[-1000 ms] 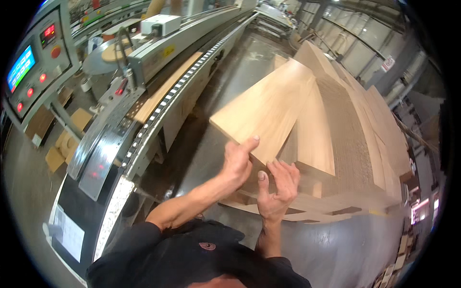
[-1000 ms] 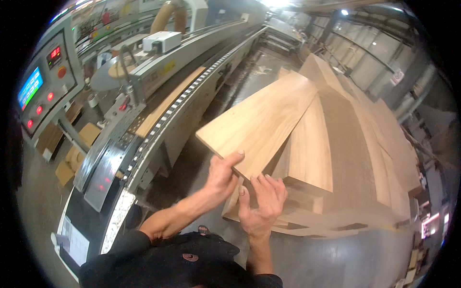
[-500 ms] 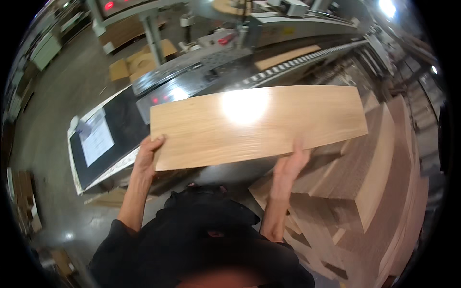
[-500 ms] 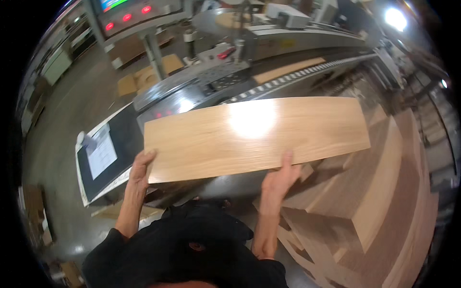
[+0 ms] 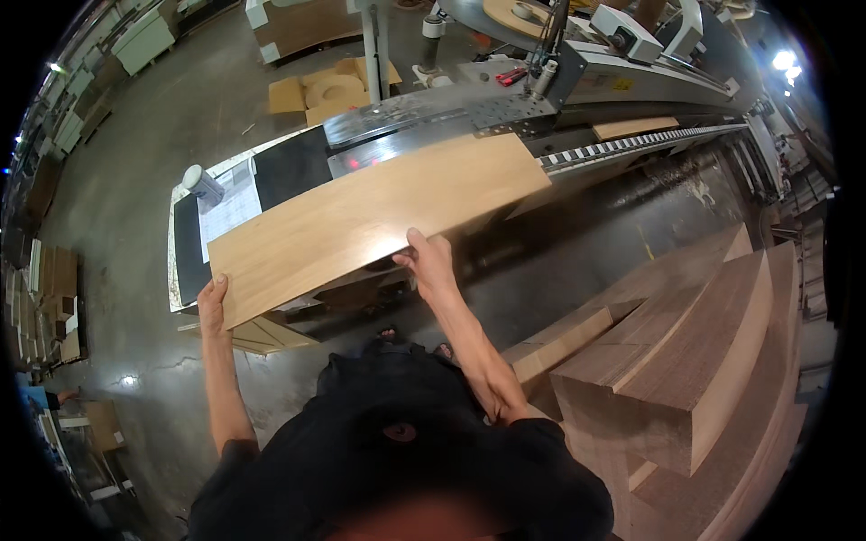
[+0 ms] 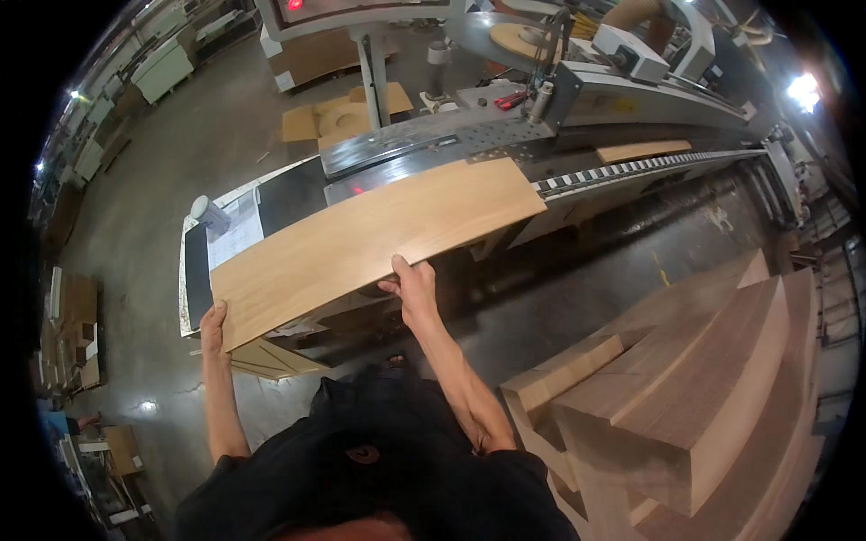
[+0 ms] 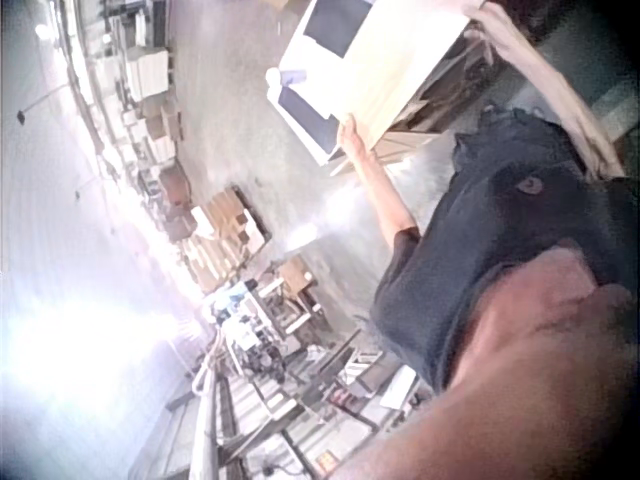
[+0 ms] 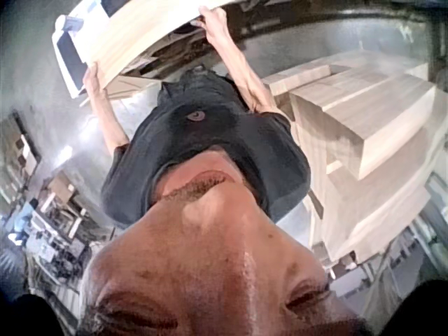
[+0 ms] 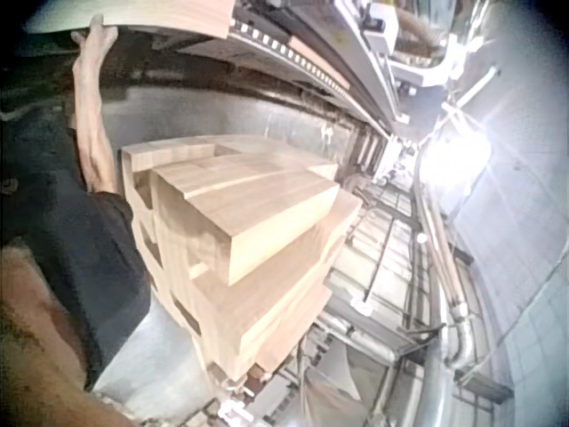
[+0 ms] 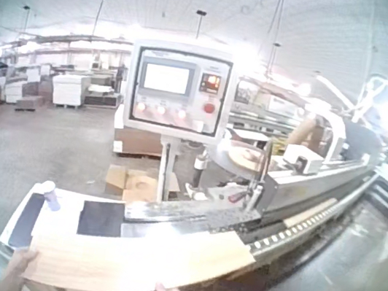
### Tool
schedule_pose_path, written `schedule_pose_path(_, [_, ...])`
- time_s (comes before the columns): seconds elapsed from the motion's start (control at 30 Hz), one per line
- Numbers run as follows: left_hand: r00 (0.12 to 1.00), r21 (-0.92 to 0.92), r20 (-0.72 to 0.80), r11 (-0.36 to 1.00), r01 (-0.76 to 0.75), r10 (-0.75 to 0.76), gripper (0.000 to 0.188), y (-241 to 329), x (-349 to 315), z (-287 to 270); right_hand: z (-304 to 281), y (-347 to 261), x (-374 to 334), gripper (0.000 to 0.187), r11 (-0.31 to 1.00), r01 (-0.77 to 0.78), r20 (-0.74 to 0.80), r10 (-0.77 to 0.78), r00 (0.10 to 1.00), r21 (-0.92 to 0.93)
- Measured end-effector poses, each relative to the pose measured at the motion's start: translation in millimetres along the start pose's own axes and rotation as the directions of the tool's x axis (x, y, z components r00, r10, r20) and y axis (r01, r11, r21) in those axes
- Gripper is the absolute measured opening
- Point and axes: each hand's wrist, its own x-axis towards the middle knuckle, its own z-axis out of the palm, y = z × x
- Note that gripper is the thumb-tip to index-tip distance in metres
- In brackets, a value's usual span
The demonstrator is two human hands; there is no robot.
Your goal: The person picks up wooden panels from a stack and feeds them into an edge banding machine one by one.
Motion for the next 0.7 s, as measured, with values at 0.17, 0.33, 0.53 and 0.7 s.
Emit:
schedule_pose_path(0.17, [1.0, -0.083, -0.023, 0.997, 0.004, -0.006, 0.036, -22.2, 39.3, -26.9, -3.3, 10.5, 47.0, 0.035, 0.961, -0.034, 0.166, 0.083, 0.983, -0.274])
schedule_pose_path(0.33, [0.983, -0.009, -0.183, 1.0, -0.001, -0.001, 0.032, -40.4, 77.9, -33.8, -12.5, -8.9, 40.0, 0.053, 0.11, 0.323, 0.22, -0.526, 0.821, -0.94])
schedule_pose_path(0.53, [0.964, 0.174, -0.255, 0.984, -0.028, 0.072, 0.039, -40.6, 125.5, -49.7, -11.9, -5.7, 72.1, 0.107, -0.272, 0.066, 0.184, -0.437, 0.881, -0.96])
schedule_pose_path(0.7, [0.971, 0.258, -0.114, 0.951, -0.173, 0.208, 0.05, -18.2, 126.9, -44.4, 5.3, 6.5, 77.5, 0.11, -0.163, 0.086, 0.154, -0.471, 0.868, -0.983])
